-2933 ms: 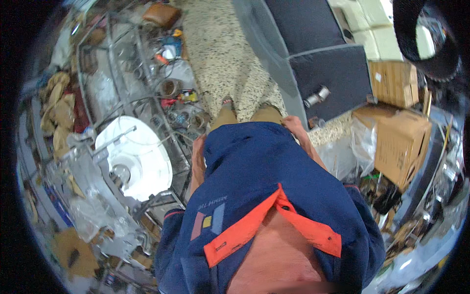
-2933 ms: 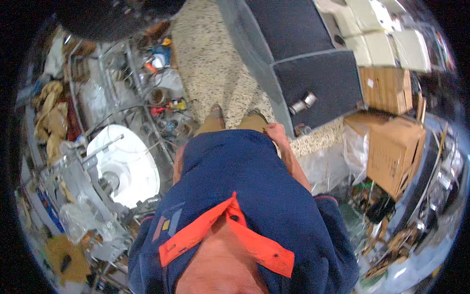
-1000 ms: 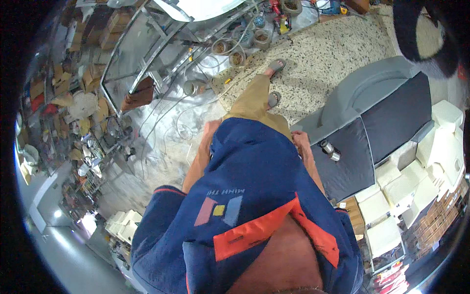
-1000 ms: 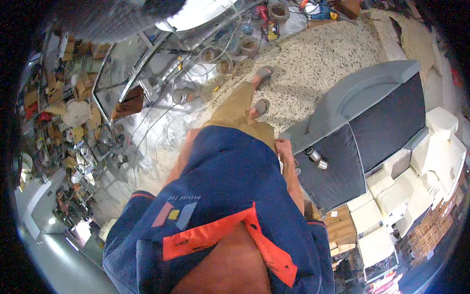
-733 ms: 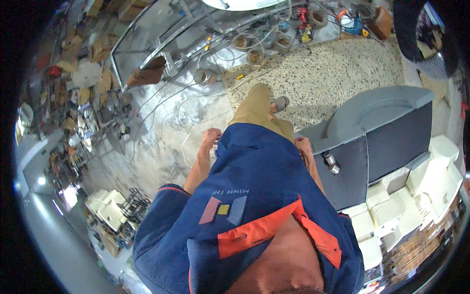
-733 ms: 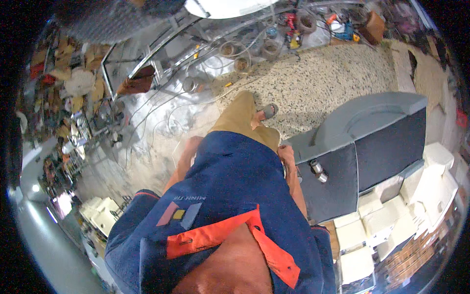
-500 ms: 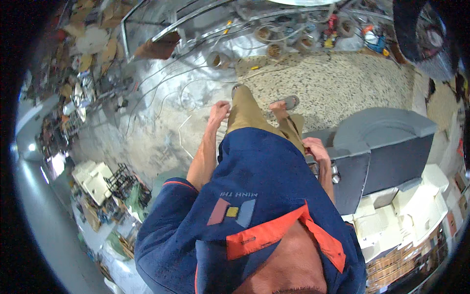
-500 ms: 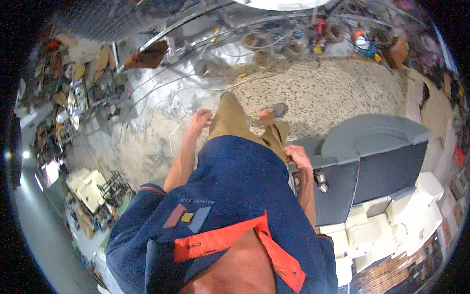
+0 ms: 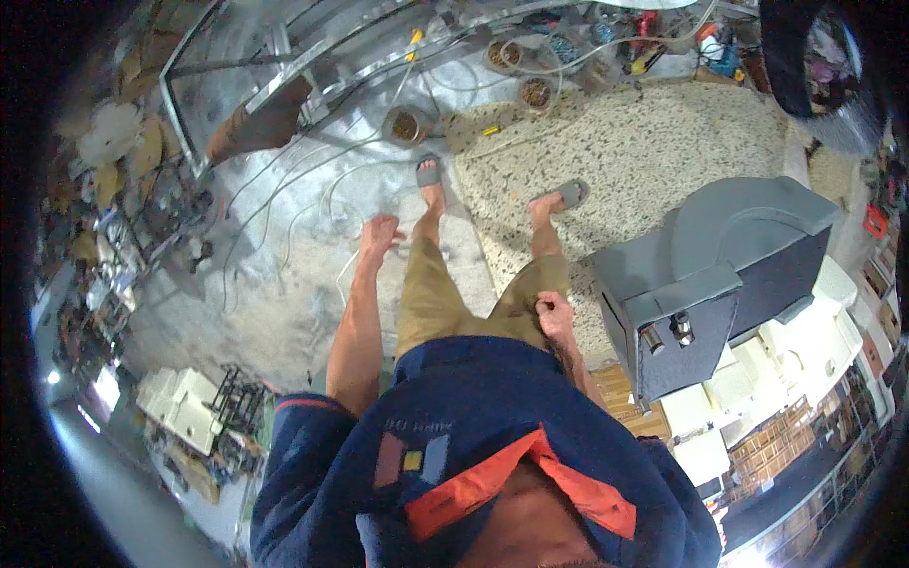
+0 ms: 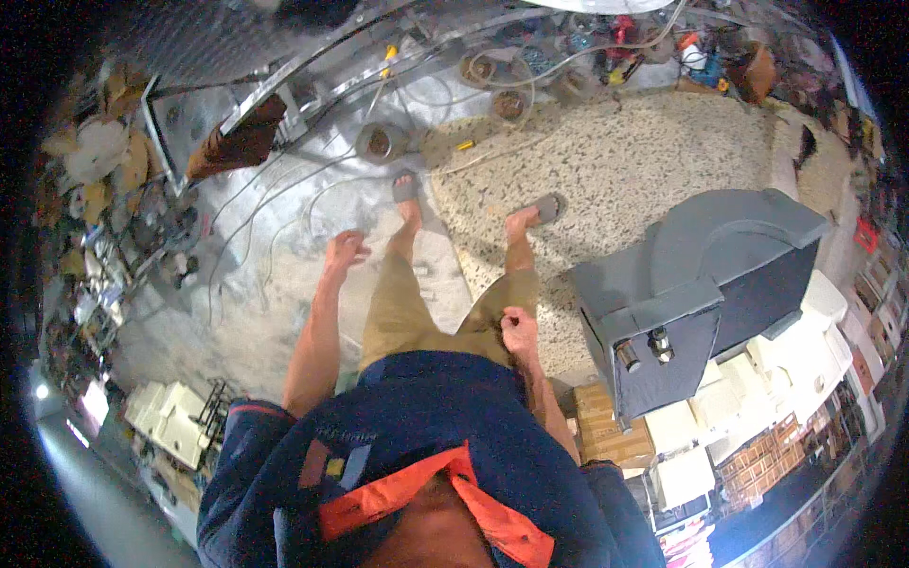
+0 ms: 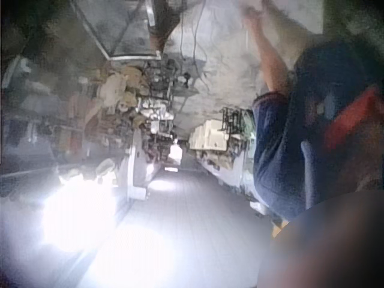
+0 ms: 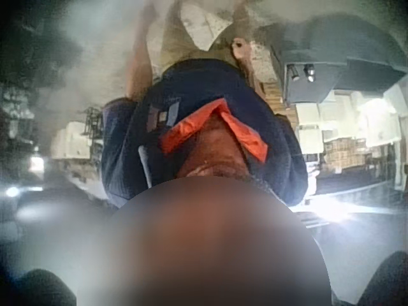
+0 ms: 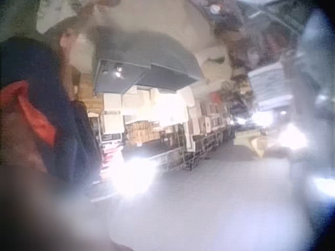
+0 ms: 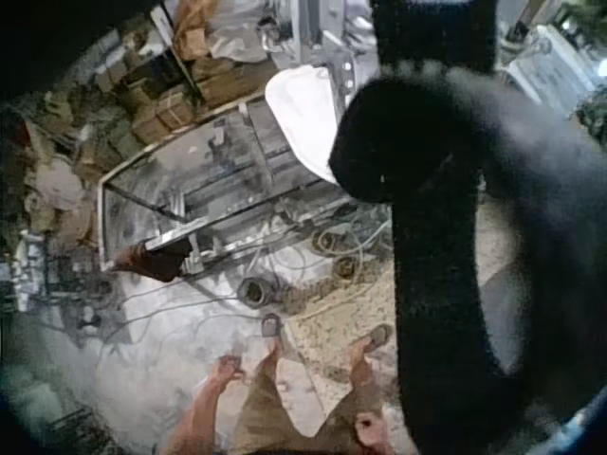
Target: The person unpacks small metal parts from a plastic bag and places them on a workbench. They then use a red cordless drill to drive screws into cylindrical metal components, securing them to a larger grey assembly. The person repeats this process for multiple components.
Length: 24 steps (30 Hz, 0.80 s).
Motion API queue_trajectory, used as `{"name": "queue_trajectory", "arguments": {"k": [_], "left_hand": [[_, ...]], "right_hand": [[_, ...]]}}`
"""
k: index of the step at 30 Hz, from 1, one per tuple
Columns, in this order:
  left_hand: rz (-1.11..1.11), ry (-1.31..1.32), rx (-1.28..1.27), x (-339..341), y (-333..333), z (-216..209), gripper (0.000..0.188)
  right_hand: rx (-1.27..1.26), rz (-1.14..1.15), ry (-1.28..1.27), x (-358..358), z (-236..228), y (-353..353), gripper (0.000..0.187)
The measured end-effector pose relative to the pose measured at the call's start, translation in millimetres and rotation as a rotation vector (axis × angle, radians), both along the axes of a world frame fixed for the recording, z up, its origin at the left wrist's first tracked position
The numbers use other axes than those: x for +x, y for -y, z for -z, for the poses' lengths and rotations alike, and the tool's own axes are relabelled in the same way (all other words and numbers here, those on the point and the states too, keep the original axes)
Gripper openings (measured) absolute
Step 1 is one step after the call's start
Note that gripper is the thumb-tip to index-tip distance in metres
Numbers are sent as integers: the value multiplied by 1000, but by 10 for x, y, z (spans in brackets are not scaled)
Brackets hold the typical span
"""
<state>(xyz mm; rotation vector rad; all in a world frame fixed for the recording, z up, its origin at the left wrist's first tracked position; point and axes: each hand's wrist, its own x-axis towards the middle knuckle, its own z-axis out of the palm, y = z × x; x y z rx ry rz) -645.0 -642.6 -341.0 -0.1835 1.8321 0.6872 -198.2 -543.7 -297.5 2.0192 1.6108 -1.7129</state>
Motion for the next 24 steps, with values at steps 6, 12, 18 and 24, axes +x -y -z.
{"name": "queue_trajectory", "arguments": {"k": [6,12,18,24], "left_hand": [[107,-15,-66,-368,247,140,35],[154,12,-58,-491,389,1069,26],[651,-350,203,-455,-1,2493,19],[1333,-449,217,-31,-1594,3670,18]], "right_hand": [[69,-246,252,-487,104,-250,54],[-424,-136,595,-296,998,-162,99],[-471,-60,871,-176,1780,371,94],[-412,-122,991,-9,2044,237,80]]}}
